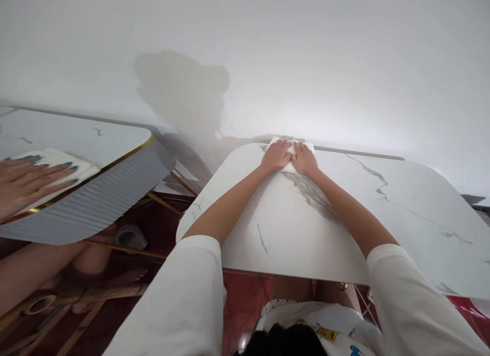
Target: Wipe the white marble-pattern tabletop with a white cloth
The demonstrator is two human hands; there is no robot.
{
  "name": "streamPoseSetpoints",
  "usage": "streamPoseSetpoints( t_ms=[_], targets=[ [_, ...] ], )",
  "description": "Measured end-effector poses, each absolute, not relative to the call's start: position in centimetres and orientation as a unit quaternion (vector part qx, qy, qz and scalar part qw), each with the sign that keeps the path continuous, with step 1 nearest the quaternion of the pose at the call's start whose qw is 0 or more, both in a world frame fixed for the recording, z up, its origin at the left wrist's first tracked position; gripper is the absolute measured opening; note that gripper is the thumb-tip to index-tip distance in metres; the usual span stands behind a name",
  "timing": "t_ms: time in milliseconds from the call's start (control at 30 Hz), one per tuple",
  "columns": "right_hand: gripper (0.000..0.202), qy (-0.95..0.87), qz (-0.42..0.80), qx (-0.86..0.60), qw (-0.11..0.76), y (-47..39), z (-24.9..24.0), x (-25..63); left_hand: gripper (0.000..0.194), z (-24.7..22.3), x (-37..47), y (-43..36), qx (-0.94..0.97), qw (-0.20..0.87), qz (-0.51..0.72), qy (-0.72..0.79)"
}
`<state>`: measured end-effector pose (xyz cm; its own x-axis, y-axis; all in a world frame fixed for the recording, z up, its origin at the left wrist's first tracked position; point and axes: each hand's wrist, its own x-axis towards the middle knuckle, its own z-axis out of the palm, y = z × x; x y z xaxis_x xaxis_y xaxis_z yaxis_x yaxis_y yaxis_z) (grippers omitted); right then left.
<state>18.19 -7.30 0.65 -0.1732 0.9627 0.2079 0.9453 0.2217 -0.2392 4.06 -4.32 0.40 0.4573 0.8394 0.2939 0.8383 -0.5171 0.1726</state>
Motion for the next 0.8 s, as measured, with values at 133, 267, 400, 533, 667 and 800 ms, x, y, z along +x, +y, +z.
streamPoseSetpoints(
  t_ms=[133, 267, 400, 533, 667, 800],
  targets=[
    [0.064, -0.763, 0.03, -0.626, 0.157, -7.3, 0.7, 18.2, 0.069, 0.3, 4.1, -4.6, 0.849, -0.006, 0.165, 0.503],
    [0.065, -0.763, 0.038, -0.628, 0.149, -7.2, 0.6, 18.1, 0.068, 0.4, 4.1, -4.6, 0.848, 0.008, 0.145, 0.51],
    [0.064, -0.767, 0.036, -0.623, 0.146, -6.9, 0.5, 18.2, 0.064, 0.6, 4.3, -4.5, 0.844, 0.017, 0.129, 0.52],
    [0.062, -0.778, 0.034, -0.612, 0.137, -6.4, 0.7, 18.9, 0.063, 0.9, 5.2, -4.4, 0.835, 0.012, 0.113, 0.538],
    [0.061, -0.782, 0.023, -0.608, 0.136, -6.2, 0.5, 20.2, 0.062, 0.7, 6.6, -4.2, 0.833, -0.005, 0.114, 0.541],
    [0.06, -0.769, 0.017, -0.621, 0.147, -6.6, 0.0, 21.3, 0.06, 0.3, 7.8, -4.2, 0.841, -0.023, 0.118, 0.527]
  ],
)
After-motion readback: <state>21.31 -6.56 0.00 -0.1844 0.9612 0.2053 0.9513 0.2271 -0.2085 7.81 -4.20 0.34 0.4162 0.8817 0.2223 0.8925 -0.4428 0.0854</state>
